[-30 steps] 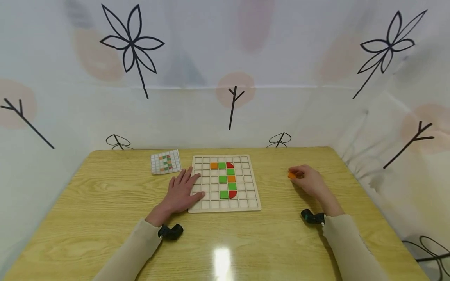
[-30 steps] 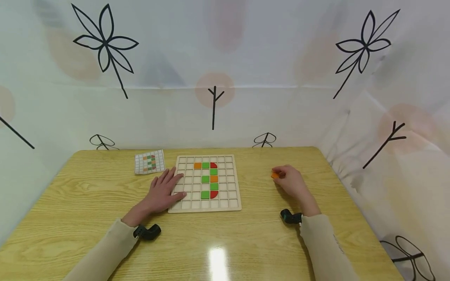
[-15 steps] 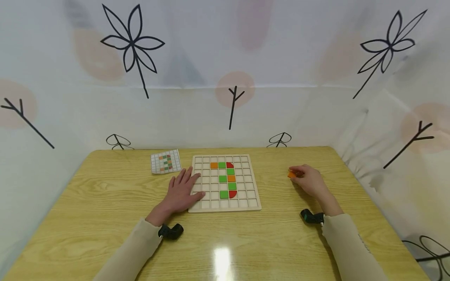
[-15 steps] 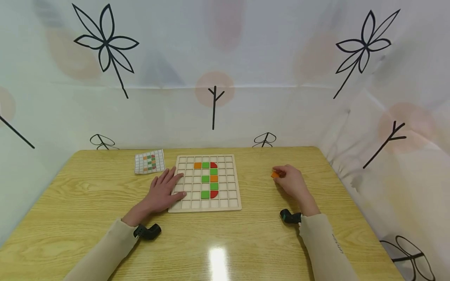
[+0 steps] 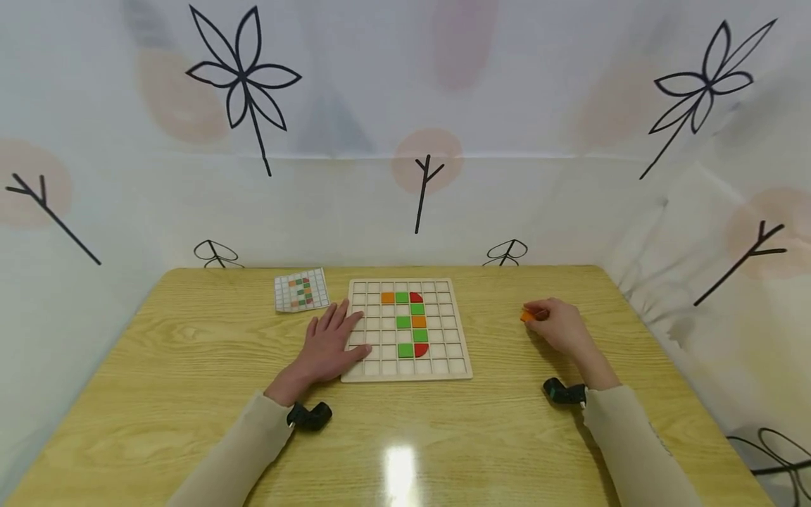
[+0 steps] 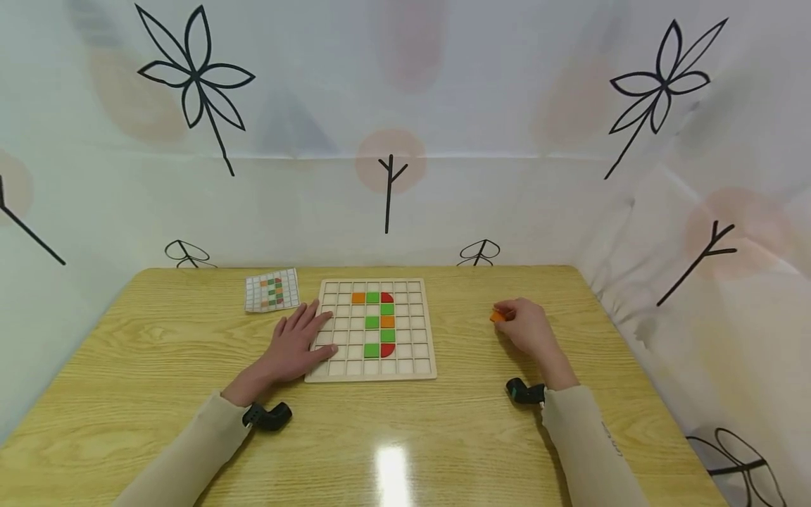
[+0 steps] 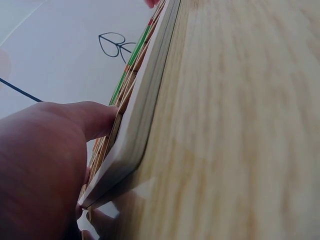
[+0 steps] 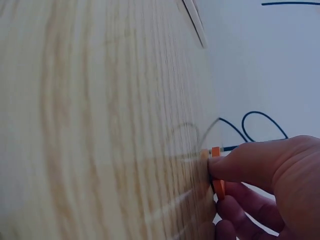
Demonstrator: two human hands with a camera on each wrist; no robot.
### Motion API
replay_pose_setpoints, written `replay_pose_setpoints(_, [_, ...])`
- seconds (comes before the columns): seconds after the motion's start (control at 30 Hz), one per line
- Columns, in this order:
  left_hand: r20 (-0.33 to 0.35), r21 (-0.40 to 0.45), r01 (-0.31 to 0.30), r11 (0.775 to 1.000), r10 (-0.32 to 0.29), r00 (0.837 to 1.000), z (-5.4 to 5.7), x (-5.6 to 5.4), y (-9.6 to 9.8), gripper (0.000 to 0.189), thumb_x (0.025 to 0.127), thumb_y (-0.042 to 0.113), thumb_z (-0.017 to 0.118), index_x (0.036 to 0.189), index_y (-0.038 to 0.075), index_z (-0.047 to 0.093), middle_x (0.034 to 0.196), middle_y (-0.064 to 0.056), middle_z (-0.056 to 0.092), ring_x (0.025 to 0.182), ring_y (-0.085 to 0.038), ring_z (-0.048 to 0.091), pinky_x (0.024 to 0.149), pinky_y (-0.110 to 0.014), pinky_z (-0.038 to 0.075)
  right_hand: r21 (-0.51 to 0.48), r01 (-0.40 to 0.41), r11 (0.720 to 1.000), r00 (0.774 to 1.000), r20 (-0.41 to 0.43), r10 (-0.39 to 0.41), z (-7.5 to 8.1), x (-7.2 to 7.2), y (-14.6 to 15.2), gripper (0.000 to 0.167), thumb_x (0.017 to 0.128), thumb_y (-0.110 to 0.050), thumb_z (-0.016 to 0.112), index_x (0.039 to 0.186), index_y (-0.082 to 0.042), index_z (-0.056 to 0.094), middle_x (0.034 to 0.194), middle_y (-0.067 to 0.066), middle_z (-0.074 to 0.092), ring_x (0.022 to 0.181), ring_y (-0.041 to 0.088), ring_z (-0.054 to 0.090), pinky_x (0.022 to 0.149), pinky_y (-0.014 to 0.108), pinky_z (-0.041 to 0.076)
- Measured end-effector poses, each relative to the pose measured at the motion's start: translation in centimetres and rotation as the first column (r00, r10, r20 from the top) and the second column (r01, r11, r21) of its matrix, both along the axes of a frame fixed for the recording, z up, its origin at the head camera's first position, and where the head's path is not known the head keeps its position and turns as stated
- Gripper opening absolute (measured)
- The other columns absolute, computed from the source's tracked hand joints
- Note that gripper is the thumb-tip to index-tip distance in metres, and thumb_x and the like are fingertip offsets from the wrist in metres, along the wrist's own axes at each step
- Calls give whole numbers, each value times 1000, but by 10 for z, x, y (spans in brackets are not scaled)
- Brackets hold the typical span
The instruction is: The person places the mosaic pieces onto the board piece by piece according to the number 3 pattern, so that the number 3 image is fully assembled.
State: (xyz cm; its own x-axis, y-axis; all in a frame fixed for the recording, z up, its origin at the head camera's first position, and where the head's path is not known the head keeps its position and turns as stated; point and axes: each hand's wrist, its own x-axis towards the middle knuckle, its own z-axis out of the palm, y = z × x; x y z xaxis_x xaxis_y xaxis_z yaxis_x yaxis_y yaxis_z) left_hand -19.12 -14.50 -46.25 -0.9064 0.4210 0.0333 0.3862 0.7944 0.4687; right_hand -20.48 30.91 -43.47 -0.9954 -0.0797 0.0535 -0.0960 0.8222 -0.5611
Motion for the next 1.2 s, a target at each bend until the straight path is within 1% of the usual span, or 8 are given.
replay_pose_setpoints(0.1, [9,-14,-3,1000,3,1000,1,0,0,71,99,46,56,157,14,32,166,-15,7,151,-38,1,113,-65,3,-4,6,1000,1000,12,-6,0,-1,0,35,92,-6,67,124,8,65,118,28,62,104,40,60,84,50,51])
replay_pose_setpoints(0.27, [8,-5,1,1000,-1,1000,3,1,0,70,99,45,57,157,13,34,165,-16,9,151,-39,2,113,-65,4,-11,23,1000,999,27,-23,0,1,-2,35,92,-9,69,123,7,66,118,27,62,102,39,60,79,45,52])
replay_pose_setpoints(0.37, [10,-1,3,1000,-3,1000,3,1,0,70,99,45,57,157,13,34,166,-16,8,151,-39,2,113,-65,4,-15,21,1000,1000,21,-20,0,1,-4,35,91,-9,70,122,6,67,117,27,61,102,38,60,78,44,52])
replay_pose_setpoints(0.57, [13,-7,0,1000,0,1000,2,1,0,71,99,46,57,157,14,33,166,-15,7,151,-37,1,113,-65,3,-22,-21,1000,1000,-16,21,-1,1,-14,33,89,-7,71,119,6,69,115,25,62,100,38,61,79,47,52])
replay_pose_setpoints(0.7, [19,-2,0,1000,0,1000,2,2,0,71,99,46,57,157,14,33,166,-15,7,151,-37,1,113,-65,3,-23,-43,999,999,-33,42,-2,2,-23,32,88,-7,72,117,5,70,111,22,64,97,36,63,77,46,53])
replay_pose_setpoints(0.83, [21,3,0,1000,0,1000,1,1,0,71,99,47,57,157,14,33,166,-14,7,151,-37,0,113,-65,2,-36,-67,997,997,-44,65,-2,3,-32,31,88,-6,73,116,5,71,111,21,64,97,36,63,76,45,55])
replay_pose_setpoints(1.03, [19,-4,-2,1000,2,1000,0,0,0,71,99,47,56,158,15,32,166,-14,6,151,-36,-1,113,-65,2,-6,-117,993,990,-79,116,1,4,-46,28,87,-5,74,113,5,72,108,20,65,95,36,64,79,48,55])
replay_pose_setpoints(1.2, [14,-4,-3,1000,3,1000,-1,0,0,71,99,47,57,157,14,33,166,-14,6,151,-36,0,113,-65,2,14,-144,989,984,-103,145,4,5,-57,26,86,-6,76,110,4,73,104,17,67,92,33,65,80,48,55])
